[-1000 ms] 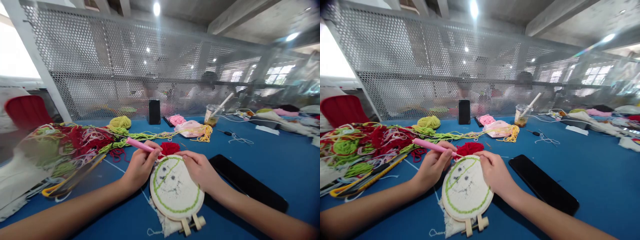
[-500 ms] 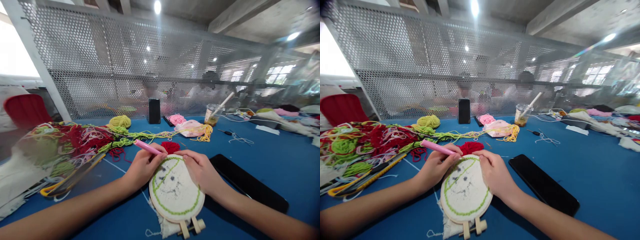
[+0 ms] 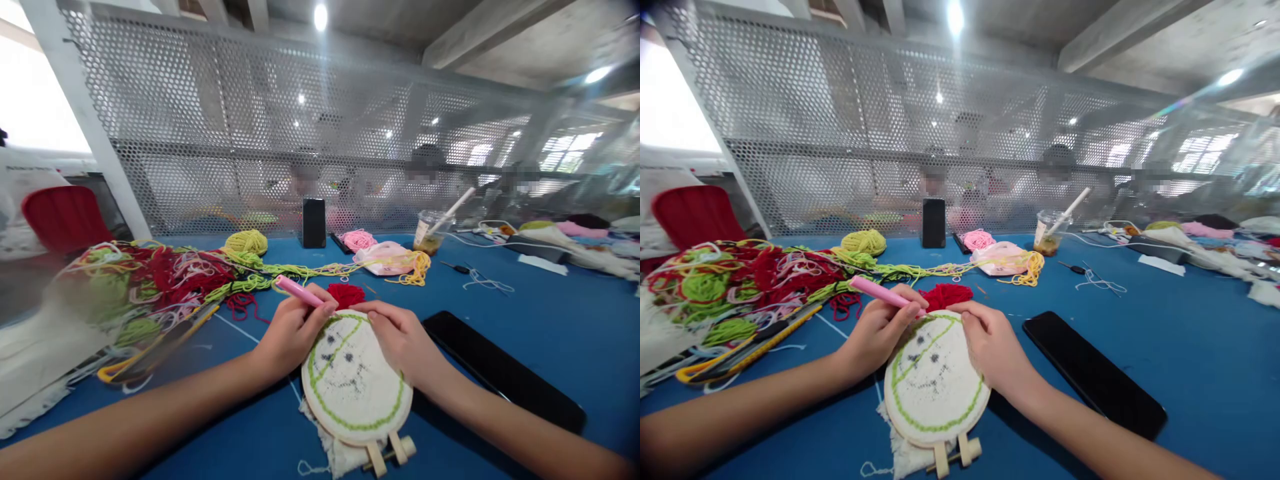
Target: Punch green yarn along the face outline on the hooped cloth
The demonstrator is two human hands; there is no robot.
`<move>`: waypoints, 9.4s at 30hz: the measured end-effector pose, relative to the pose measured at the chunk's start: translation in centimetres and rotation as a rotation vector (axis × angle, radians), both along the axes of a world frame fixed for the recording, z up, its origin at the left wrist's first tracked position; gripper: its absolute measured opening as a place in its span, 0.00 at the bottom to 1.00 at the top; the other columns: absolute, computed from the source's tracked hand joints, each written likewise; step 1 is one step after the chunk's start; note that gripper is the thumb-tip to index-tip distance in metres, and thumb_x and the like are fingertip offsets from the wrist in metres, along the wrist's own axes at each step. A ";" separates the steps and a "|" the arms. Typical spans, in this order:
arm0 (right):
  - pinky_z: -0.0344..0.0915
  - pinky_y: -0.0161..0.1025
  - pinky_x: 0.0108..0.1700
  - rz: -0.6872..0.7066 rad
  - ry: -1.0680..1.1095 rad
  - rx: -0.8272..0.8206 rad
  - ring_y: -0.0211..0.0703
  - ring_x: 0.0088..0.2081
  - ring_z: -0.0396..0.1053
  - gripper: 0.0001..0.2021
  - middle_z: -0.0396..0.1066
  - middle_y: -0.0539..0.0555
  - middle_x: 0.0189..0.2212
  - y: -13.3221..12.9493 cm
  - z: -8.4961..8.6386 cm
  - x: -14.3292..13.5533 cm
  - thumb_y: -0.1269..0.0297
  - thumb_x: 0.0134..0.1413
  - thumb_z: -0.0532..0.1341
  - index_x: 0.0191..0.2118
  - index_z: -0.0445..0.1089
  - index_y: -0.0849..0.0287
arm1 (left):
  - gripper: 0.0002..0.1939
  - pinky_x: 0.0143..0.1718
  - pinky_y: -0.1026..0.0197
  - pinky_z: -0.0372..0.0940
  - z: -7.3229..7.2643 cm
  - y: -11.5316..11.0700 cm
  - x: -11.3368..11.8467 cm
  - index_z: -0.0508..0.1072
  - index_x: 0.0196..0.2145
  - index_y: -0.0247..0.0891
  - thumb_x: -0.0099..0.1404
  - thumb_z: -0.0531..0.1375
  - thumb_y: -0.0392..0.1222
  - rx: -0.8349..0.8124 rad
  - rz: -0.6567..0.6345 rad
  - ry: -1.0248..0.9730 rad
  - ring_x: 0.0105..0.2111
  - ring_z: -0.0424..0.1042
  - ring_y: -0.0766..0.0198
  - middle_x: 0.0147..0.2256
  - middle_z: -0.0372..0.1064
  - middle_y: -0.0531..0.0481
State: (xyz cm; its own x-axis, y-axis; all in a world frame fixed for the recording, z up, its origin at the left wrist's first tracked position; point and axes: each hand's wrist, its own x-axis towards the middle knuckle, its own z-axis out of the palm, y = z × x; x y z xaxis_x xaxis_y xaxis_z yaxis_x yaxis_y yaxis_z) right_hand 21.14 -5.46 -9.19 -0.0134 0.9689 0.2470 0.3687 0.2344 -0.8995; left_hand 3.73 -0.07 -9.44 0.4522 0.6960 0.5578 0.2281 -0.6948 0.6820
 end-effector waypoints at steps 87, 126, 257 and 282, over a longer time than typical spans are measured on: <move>0.62 0.37 0.39 0.039 -0.061 -0.021 0.39 0.37 0.68 0.15 0.72 0.51 0.36 -0.3 -0.2 -0.3 0.67 0.57 0.47 0.37 0.71 0.55 | 0.09 0.25 0.66 0.56 -0.3 -0.2 -0.2 0.63 0.31 0.37 0.65 0.47 0.40 -0.026 -0.023 -0.014 0.25 0.60 0.69 0.30 0.62 0.51; 0.49 0.31 0.20 -0.018 0.031 -0.107 0.33 0.19 0.52 0.06 0.54 0.45 0.18 -0.7 -1.0 -0.2 0.62 0.56 0.47 0.33 0.57 0.56 | 0.08 0.26 0.66 0.57 -0.1 0.0 0.6 0.66 0.31 0.35 0.63 0.50 0.39 -0.063 -0.236 0.119 0.25 0.61 0.69 0.27 0.62 0.52; 0.57 0.33 0.24 0.270 -0.541 -0.246 0.37 0.23 0.63 0.08 0.69 0.52 0.22 1.8 2.6 6.2 0.63 0.49 0.55 0.28 0.69 0.59 | 0.08 0.39 0.57 0.61 -0.1 0.7 0.4 0.68 0.27 0.36 0.62 0.53 0.40 0.018 0.087 -0.017 0.34 0.65 0.63 0.31 0.67 0.49; 0.58 0.32 0.29 0.196 -0.113 -0.249 0.34 0.27 0.60 0.09 0.63 0.50 0.27 2.1 2.3 5.6 0.59 0.53 0.53 0.33 0.62 0.60 | 0.08 0.29 0.64 0.61 -0.2 0.7 0.4 0.65 0.28 0.36 0.62 0.52 0.41 -0.080 0.167 -0.121 0.29 0.63 0.66 0.29 0.63 0.51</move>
